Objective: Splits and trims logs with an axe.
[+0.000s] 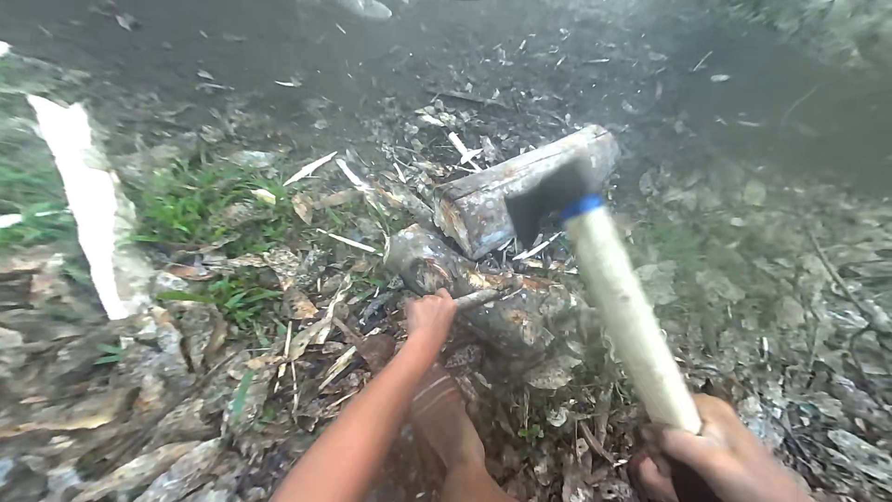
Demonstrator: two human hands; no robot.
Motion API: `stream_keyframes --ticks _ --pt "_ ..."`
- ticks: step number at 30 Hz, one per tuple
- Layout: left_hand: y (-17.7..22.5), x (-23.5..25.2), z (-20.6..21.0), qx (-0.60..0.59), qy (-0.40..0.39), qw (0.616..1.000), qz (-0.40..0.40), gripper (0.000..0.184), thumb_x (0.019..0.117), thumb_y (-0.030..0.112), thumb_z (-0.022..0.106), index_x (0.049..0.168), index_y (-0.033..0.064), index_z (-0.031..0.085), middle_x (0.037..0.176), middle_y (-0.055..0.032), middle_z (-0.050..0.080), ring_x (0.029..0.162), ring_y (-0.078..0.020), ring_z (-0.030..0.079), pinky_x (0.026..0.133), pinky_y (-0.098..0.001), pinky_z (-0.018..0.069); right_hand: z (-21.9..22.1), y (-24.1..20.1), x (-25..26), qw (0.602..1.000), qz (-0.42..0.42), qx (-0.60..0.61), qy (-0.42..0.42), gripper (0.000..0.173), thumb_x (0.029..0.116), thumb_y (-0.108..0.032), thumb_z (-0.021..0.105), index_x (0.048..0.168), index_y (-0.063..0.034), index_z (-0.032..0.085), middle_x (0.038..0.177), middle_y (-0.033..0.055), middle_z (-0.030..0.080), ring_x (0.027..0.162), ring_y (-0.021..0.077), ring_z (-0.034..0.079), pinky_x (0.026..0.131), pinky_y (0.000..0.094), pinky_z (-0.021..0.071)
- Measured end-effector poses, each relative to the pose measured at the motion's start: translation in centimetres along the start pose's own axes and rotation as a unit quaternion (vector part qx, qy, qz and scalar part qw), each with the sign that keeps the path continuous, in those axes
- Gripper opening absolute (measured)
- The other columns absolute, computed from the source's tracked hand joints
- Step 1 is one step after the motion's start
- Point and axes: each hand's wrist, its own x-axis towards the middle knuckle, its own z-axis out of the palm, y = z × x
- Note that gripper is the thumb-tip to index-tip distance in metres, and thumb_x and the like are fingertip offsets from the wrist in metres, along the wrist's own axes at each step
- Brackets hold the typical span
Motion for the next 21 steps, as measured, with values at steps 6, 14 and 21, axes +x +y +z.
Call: stream_keyframes --ticks 6,14,21 --pt "0.7 -1.4 1.0 0.001 -0.021 1.000 -0.003 0.037 0.1057 -0.002 0.037 0.142 -0.0082 0.040 0.118 -0.0332 0.063 0.109 -0.0474 0.067 0.086 -0.0559 0.0547 -3.0 -7.9 1.0 0.915 -0.360 0.181 0.029 0.023 0.0889 -0.031 0.076 0.108 -0.0246 0.066 0.082 -0.0081 0.069 0.064 0.0074 0.064 0.061 0.0261 0.0579" --pt "0.4 -1.3 2.0 -0.035 0.004 0.999 -0.002 0.032 0.1030 -0.003 0.045 0.135 -0.0044 0.046 0.110 -0.0297 0.065 0.102 -0.0467 0.068 0.079 -0.0555 0.0558 2.8 1.0 2.6 0.969 -0.229 -0.010 0.089 0.020 0.0800 -0.026 0.077 0.092 -0.0142 0.067 0.075 -0.0076 0.068 0.065 0.0045 0.066 0.061 0.0269 0.0596" --pt "-1.4 -0.7 3.6 -0.089 0.014 0.995 0.033 0.032 0.1027 -0.003 0.047 0.135 -0.0037 0.050 0.107 -0.0280 0.067 0.100 -0.0460 0.069 0.079 -0.0578 0.0564 4.3 11.5 6.5 0.943 0.103 -0.313 -0.047 0.036 0.0821 -0.030 0.077 0.098 0.0004 0.069 0.081 0.0178 0.068 0.076 0.0353 0.068 0.072 0.0609 0.0541"
